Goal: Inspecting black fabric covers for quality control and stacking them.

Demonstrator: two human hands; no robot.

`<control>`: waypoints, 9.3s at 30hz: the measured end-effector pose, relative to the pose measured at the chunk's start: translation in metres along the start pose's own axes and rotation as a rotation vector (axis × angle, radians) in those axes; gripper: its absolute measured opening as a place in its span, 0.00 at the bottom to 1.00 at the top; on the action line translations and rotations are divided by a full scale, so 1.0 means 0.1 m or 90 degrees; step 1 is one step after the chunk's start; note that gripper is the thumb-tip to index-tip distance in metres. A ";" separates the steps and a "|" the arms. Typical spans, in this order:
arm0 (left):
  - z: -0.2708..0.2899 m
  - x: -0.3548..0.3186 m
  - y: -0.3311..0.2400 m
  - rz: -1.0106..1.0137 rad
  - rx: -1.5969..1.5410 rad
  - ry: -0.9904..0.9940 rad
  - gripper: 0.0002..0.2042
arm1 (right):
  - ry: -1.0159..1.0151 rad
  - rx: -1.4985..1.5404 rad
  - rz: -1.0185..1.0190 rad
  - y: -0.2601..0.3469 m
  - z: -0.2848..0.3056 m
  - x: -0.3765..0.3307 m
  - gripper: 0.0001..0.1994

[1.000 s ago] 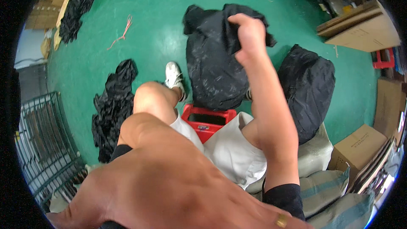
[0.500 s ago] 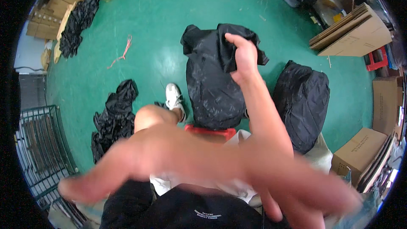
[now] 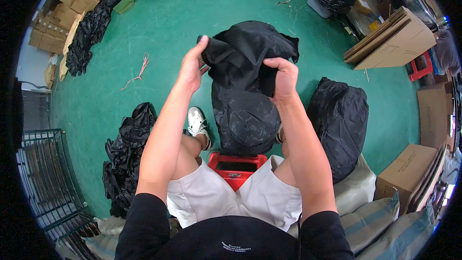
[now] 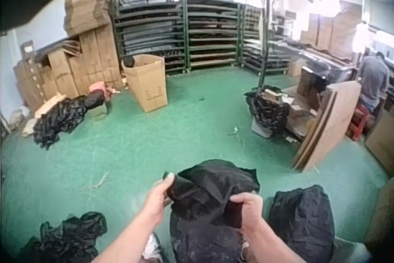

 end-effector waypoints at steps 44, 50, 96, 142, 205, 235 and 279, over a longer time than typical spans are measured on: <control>-0.29 -0.13 -0.30 -0.076 -0.302 0.232 0.17 | 0.028 0.055 0.094 0.57 0.34 0.08 0.16; -0.20 -0.13 -0.27 -0.091 -0.174 0.141 0.14 | -0.168 -0.344 -0.011 0.45 0.46 0.09 0.14; -0.54 -0.35 -0.36 -0.209 0.240 0.366 0.13 | 0.183 -0.665 -0.080 -0.02 0.01 0.14 0.10; -0.15 -0.06 -0.35 -0.133 -0.596 0.455 0.20 | 0.343 0.152 0.136 0.72 -0.25 -0.22 0.40; -0.35 -0.14 -0.33 -0.198 -0.051 0.218 0.47 | 0.088 -0.206 0.138 0.78 0.14 -0.07 0.31; -0.31 -0.02 -0.34 -0.186 -0.311 0.246 0.53 | 0.148 -0.289 0.138 0.82 0.11 -0.02 0.27; 0.69 0.66 1.77 0.263 0.334 -0.082 0.15 | -0.262 -0.691 -0.411 -0.88 2.70 0.23 0.05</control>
Point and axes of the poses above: each hand's wrist, its own x-axis towards the middle knuckle, its own z-axis out of the back of the hand, y = z × x, the point moved 10 cm from there along x, towards the middle knuckle, and after that the axes turned 6 degrees about y, right-handed, at the moved point
